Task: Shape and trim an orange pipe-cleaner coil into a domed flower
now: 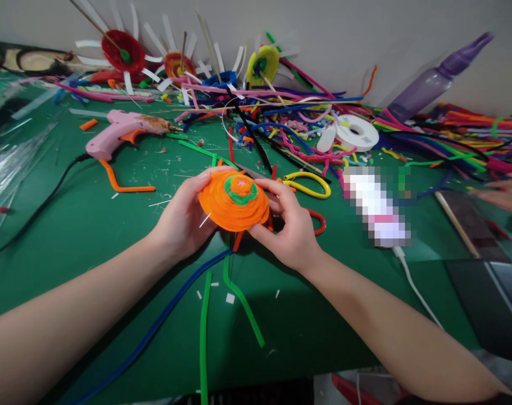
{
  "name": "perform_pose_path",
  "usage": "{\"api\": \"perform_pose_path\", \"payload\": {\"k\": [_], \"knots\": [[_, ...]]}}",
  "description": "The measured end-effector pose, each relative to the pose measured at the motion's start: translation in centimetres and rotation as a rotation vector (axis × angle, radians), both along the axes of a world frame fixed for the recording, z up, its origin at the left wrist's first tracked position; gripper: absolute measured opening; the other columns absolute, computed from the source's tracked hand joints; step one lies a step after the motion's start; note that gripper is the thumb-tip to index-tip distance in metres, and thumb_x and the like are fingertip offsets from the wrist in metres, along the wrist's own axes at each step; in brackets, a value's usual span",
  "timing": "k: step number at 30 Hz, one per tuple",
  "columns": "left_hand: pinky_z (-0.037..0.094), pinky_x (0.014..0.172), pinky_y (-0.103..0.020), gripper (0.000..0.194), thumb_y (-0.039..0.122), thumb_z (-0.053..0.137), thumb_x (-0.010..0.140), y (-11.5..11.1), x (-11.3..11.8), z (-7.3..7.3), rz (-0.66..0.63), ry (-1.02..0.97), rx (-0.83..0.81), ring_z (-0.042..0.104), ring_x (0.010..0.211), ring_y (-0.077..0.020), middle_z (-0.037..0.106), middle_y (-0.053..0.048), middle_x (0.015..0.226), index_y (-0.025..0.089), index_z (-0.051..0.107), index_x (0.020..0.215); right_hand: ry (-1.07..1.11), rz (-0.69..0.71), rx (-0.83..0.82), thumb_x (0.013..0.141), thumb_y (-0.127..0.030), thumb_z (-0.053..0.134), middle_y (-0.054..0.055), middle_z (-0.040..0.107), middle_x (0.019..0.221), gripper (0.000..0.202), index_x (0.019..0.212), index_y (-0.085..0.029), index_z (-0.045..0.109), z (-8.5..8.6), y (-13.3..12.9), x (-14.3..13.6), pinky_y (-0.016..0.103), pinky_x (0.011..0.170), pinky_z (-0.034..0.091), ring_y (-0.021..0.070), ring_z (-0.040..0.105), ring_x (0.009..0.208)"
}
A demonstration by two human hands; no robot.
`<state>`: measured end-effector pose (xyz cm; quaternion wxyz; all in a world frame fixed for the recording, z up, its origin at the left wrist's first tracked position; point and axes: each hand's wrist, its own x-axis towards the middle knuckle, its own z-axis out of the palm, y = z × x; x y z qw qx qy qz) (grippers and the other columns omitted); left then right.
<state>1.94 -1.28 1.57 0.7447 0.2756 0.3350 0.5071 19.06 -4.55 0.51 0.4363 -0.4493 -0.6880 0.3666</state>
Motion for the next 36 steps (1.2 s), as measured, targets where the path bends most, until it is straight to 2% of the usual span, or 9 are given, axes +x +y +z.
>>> {"api": "perform_pose_path", "payload": {"k": [5,10,14,21,36], "knots": [[0.056,0.063,-0.023,0.023,0.032,0.055,0.082,0.03,0.0,0.06,-0.005,0.003,-0.003,0.067,0.069,-0.0133,0.074,0.001,0.082,0.017,0.071,0.089,-0.001,0.013,0.005,0.079,-0.034,0.069,0.008,0.068,0.114,0.055,0.126,-0.022,0.045,0.0,0.04,0.07,0.032,0.078,0.06,0.0207,0.07,0.097],[0.055,0.063,-0.024,0.023,0.033,0.057,0.079,0.1,0.09,0.07,0.02,0.033,-0.055,0.068,0.075,-0.0147,0.074,0.001,0.083,0.017,0.071,0.09,-0.021,0.002,0.002,0.079,-0.036,0.069,0.009,0.063,0.124,0.055,0.126,-0.022,0.045,0.0,-0.01,0.07,0.034,0.082,0.059,0.0223,0.069,0.101],[0.053,0.065,-0.024,0.023,0.033,0.057,0.08,0.12,0.12,0.06,0.023,0.046,-0.057,0.068,0.076,-0.0149,0.073,0.001,0.083,0.017,0.07,0.09,-0.034,0.017,-0.002,0.082,-0.037,0.066,0.009,0.064,0.122,0.054,0.128,-0.022,0.042,-0.02,0.0,0.04,0.034,0.082,0.059,0.0225,0.069,0.103],[0.052,0.063,-0.024,0.022,0.032,0.054,0.082,0.2,-0.04,0.0,-0.002,0.039,-0.016,0.066,0.069,-0.0134,0.072,0.002,0.08,0.017,0.069,0.089,-0.073,0.045,-0.027,0.082,-0.038,0.065,0.01,0.058,0.132,0.057,0.131,-0.022,0.04,-0.07,0.16,0.09,0.037,0.091,0.056,0.0244,0.066,0.109],[0.05,0.064,-0.026,0.021,0.031,0.054,0.083,0.08,0.09,0.08,0.002,0.021,-0.028,0.066,0.07,-0.015,0.072,0.0,0.081,0.017,0.069,0.087,-0.084,0.066,-0.055,0.082,-0.039,0.066,0.008,0.06,0.131,0.059,0.132,-0.024,0.039,0.03,0.12,0.23,0.039,0.095,0.055,0.0248,0.065,0.11]]}}
